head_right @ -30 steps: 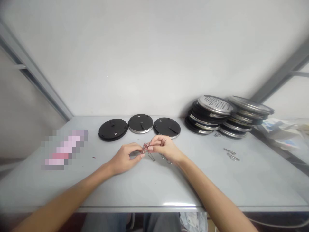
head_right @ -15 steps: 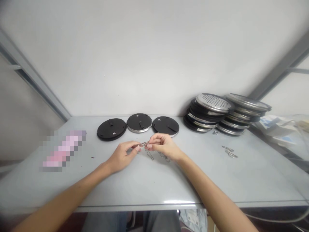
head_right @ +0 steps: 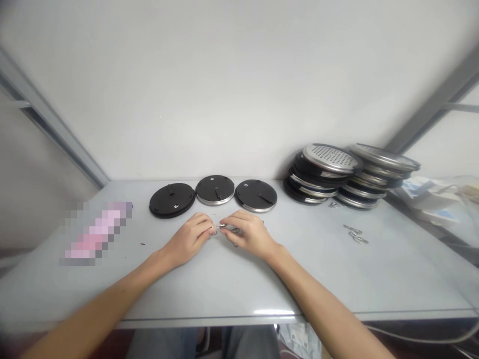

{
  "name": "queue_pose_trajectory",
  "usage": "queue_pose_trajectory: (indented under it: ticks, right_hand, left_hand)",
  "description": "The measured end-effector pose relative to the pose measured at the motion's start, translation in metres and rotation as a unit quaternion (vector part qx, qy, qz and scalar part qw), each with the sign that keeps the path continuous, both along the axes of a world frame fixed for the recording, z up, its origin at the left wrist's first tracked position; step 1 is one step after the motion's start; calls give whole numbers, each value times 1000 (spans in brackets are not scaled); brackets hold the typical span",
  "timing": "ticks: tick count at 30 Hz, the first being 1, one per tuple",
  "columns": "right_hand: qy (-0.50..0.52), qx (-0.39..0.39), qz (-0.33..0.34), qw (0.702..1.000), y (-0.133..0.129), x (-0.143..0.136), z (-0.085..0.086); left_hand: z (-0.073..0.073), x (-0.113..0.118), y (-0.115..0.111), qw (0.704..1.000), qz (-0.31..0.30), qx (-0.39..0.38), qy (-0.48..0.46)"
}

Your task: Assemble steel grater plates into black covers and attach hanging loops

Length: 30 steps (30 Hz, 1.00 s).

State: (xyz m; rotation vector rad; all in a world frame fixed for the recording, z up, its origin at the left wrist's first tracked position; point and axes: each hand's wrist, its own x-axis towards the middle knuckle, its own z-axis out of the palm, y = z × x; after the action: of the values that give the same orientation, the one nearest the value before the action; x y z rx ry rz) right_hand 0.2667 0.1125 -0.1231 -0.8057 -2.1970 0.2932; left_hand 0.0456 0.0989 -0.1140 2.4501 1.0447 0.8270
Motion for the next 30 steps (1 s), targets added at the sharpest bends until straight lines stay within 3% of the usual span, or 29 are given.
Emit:
queue_pose_trajectory:
  ticks: [15, 30]
  right_hand:
    - [-56, 76, -4, 996, -1, -2, 1]
    - [6, 21, 12, 1000, -1, -3, -4]
  left_hand:
    - [1, 6, -3, 994, 8, -88, -65]
    - [-4, 1, 1, 994, 28, 61, -89]
